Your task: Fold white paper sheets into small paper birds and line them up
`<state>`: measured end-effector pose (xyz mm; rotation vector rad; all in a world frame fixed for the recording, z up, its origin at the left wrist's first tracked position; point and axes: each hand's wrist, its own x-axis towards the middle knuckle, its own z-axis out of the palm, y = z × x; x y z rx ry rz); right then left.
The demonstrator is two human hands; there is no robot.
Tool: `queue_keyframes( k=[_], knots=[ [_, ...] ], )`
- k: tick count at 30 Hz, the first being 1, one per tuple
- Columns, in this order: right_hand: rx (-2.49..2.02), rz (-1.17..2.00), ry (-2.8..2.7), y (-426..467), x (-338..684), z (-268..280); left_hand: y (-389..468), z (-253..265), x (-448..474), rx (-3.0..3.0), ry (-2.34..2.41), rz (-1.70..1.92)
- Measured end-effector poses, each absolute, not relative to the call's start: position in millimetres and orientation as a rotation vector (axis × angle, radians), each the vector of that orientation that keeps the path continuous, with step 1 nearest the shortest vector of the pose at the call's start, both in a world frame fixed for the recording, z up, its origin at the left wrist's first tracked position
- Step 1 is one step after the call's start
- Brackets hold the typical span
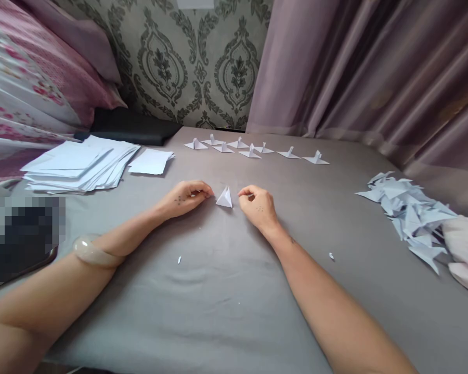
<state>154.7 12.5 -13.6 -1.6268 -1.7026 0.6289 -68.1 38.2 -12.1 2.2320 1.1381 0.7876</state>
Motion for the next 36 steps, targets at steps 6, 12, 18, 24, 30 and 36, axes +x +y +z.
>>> queue_keyframes(
  k=[6,12,18,24,30,36],
  knots=[
    [-1.511,0.742,-1.67,8.8,148.2,-10.6,33.8,-9.3,-63.2,2.198,1.106,0.83],
    [-1.61,0.526,-1.844,4.6,142.0,-16.8,26.1,-6.1,-59.1,2.306,0.969,0.756],
    [-1.538,0.425,-2.008,-1.0,140.9,-13.9,21.0,-0.8,-58.0,2.321,0.975,0.733],
    [-1.52,0.347,-2.028,-5.3,137.4,-11.5,19.8,-1.7,-55.4,2.367,0.98,0.924],
    [-1.541,0.328,-2.088,-5.5,137.4,-12.7,20.2,-6.9,-51.8,2.377,0.974,0.879],
    [-1.535,0.37,-2.2,-5.5,139.4,-9.6,27.5,-12.4,-48.4,2.417,0.987,0.705]
  ],
)
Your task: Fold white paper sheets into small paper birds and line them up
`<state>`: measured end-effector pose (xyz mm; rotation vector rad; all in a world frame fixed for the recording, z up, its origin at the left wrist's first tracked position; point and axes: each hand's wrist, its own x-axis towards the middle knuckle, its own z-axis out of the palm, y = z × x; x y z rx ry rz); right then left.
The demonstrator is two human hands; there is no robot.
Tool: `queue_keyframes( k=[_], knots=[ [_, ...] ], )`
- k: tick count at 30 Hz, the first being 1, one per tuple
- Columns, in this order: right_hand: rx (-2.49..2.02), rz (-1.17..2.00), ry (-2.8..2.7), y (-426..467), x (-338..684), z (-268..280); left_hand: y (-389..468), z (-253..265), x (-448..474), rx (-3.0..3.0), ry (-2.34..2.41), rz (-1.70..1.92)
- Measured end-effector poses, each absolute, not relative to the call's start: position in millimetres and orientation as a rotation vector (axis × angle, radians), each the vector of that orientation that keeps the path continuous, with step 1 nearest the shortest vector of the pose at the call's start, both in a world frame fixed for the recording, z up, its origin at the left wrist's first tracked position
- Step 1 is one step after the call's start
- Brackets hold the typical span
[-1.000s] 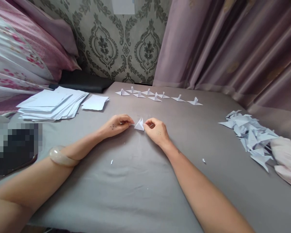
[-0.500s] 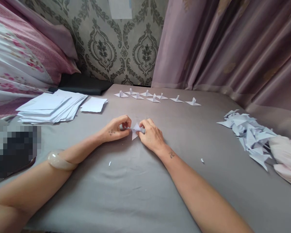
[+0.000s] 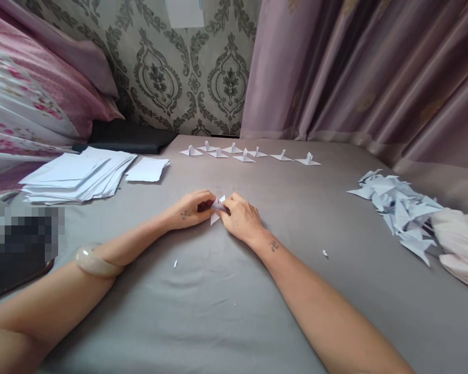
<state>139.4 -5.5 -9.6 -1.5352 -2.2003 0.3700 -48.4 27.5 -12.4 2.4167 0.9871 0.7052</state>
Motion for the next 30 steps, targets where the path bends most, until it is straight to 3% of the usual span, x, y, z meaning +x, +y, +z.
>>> queue_keyframes(
  k=[5,16,27,30],
  knots=[
    [-1.501,0.455,-2.173,1.1,140.8,-9.9,33.2,-16.9,-49.0,2.442,1.048,0.704],
    [-1.554,0.184,-2.388,-7.8,182.0,4.8,35.5,-10.5,-5.3,2.6,0.956,0.631],
    [-1.565,0.46,-2.248,1.8,212.4,-1.9,37.6,-14.8,31.6,2.528,0.993,0.634],
    [-1.465,0.717,-2.137,11.6,222.0,-6.4,36.5,-16.5,28.4,2.48,0.995,0.639]
  ],
)
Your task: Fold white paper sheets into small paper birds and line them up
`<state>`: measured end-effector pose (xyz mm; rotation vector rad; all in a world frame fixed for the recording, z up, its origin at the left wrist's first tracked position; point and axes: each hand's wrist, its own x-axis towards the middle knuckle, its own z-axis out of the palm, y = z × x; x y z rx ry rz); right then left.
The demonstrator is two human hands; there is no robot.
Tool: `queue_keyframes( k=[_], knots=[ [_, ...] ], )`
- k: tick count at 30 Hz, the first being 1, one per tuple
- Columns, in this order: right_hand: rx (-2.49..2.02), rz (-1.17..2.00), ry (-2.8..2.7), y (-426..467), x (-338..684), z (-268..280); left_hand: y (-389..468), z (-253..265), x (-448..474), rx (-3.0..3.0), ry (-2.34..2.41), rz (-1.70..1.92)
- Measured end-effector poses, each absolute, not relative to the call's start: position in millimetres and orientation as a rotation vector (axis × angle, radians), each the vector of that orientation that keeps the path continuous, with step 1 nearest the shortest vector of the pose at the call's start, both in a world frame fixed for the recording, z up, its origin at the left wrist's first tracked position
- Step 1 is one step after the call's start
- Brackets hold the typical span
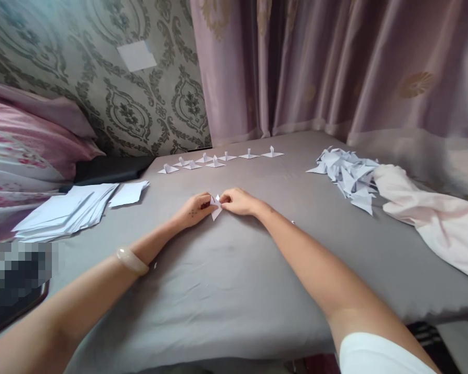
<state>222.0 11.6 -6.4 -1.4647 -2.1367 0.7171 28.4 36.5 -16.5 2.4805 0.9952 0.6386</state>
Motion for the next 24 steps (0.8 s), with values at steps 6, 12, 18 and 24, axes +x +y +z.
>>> queue_keyframes(
  k=[6,12,18,24],
  knots=[
    [-1.322,1.152,-1.182,18.2,232.7,-12.7,32.8,-11.2,18.9,2.134,1.018,0.622],
    [-1.318,1.136,-1.084,12.2,228.4,-6.6,23.6,9.2,6.9,1.96,1.111,0.683],
    [-1.339,1.125,-1.123,9.4,222.2,-7.9,18.4,5.7,25.1,1.961,1.141,0.749],
    [-1.327,0.978,-1.421,2.2,216.9,-12.2,21.4,-12.6,42.3,1.797,1.117,0.863]
  ],
)
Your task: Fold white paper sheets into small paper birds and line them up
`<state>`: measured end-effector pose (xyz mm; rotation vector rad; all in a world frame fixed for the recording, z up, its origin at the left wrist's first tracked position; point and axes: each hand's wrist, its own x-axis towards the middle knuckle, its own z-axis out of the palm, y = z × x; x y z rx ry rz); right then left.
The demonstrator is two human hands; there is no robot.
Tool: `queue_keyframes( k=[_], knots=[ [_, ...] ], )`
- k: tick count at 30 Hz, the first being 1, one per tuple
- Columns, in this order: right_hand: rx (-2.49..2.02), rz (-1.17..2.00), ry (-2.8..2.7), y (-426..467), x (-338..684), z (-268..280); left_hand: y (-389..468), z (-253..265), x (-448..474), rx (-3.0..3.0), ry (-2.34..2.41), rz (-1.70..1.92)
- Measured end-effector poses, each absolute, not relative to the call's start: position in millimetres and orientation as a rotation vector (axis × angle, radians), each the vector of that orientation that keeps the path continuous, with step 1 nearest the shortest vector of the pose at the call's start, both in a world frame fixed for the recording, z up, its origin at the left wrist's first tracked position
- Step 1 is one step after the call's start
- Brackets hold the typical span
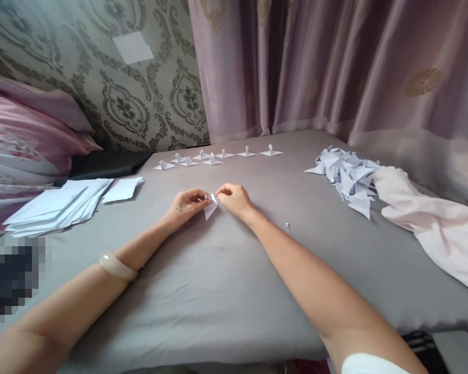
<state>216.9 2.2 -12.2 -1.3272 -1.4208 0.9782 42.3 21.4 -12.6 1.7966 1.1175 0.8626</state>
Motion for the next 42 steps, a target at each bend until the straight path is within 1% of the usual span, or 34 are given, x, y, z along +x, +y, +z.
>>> queue_keyframes(
  k=[4,18,28,35,42],
  knots=[
    [-1.365,0.922,-1.495,0.1,214.0,-11.6,22.4,-16.8,42.6,1.787,1.075,0.933],
    [-1.371,0.935,-1.561,0.7,212.2,-14.6,25.9,-22.6,39.3,1.881,1.081,0.891],
    [-1.453,0.908,-1.612,-2.6,203.8,-0.3,22.1,-17.8,39.5,1.994,1.116,0.903],
    [-1.439,0.876,-1.641,-0.1,204.0,-1.9,24.2,-19.1,39.2,2.026,1.123,0.883],
    [-1.568,0.817,-1.624,0.6,200.8,4.1,21.9,-17.1,39.1,2.037,1.104,0.894]
  ],
)
